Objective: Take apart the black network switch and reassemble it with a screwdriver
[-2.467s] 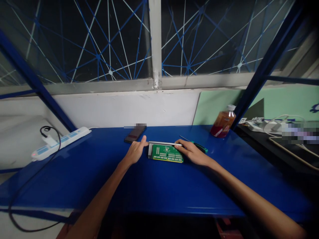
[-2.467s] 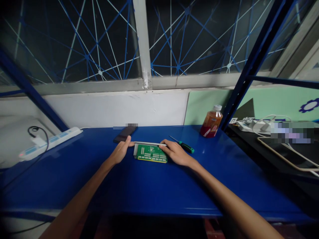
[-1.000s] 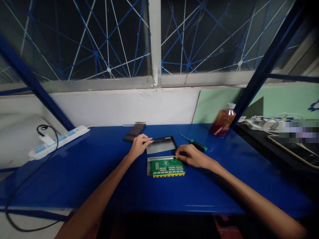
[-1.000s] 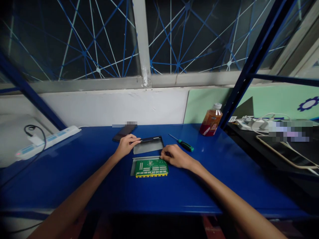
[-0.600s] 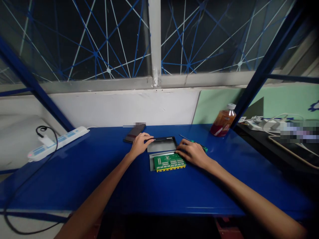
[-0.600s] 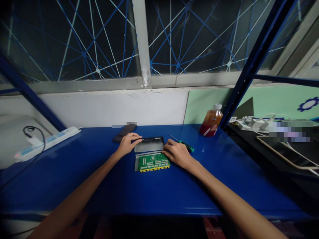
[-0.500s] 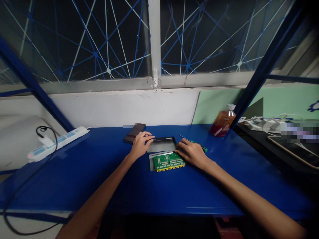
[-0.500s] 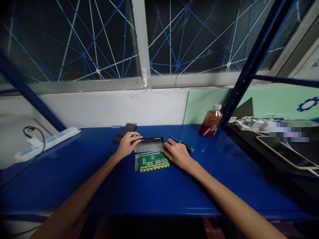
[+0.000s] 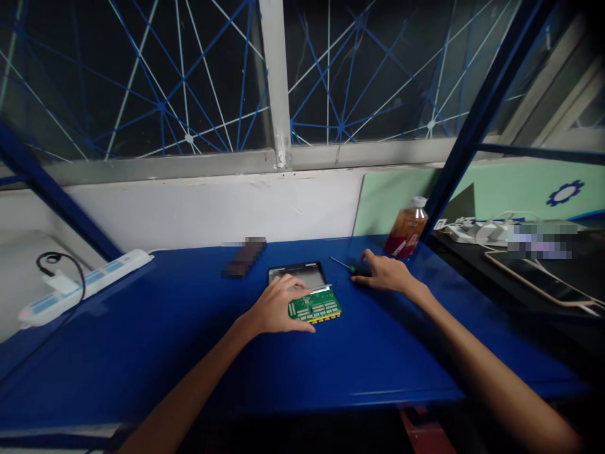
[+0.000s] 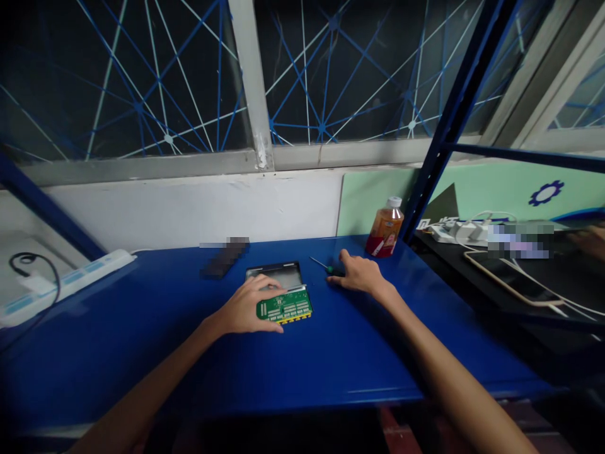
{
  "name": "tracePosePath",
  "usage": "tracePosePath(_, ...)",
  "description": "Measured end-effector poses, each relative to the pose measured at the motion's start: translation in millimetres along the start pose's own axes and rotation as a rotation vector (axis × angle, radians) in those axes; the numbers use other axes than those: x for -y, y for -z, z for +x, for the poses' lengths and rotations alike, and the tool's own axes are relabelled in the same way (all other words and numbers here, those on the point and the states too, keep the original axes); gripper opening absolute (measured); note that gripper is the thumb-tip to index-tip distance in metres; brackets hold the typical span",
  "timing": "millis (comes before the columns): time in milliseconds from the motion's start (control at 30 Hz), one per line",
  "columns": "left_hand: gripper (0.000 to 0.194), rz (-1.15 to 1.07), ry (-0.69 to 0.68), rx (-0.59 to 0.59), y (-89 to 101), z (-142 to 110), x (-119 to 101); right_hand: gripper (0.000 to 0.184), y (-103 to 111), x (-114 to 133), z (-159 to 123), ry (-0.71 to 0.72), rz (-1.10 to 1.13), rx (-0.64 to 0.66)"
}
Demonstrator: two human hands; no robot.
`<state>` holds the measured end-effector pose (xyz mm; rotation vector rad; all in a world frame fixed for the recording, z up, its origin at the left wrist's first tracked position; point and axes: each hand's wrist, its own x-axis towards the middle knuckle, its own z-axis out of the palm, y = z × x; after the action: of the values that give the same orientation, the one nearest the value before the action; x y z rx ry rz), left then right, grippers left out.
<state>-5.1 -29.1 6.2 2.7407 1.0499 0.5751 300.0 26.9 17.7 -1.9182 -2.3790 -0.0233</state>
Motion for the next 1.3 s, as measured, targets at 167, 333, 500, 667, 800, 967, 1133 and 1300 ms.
tracePosePath(167, 0.062, -0.011, -0.005, -0.003, -0.8, 0, 3, 0.028, -1, 0, 1, 0.009, 0.001, 0.031)
tracePosePath(333, 0.055, -0.023, -0.003, -0.009, 2.6, -2, 3, 0.031, 17, 9, -3, 0.036, 0.296, -0.255)
tracePosePath(500, 0.04, -0.036, 0.053, -0.121, 20.9, 11, 0, 0.032, 51, 29, -5, 0.145, 0.639, -0.557)
tracePosePath(667, 0.032, -0.141, 0.1, -0.233, 32.1, 41, -10, 0.036, 70, 53, -3, 0.199, 0.901, -0.549)
tracePosePath(800, 0.027, -0.246, 0.111, -0.23, 14.3, 58, -20, 0.033, 59, 68, -5, 0.245, 1.053, -0.458)
tracePosePath(967, 0.014, -0.285, 0.117, -0.275, -9.1, 60, -20, 0.03, 45, 75, -10, 0.287, 1.06, -0.35)
tracePosePath(1133, 0.013, -0.308, 0.126, -0.26, -14.6, 54, -15, 0.031, 43, 78, -12, 0.291, 0.992, -0.337)
tracePosePath(1300, 0.012, -0.287, 0.123, -0.223, -15.4, 52, -15, 0.033, 43, 82, -14, 0.298, 0.949, -0.32)
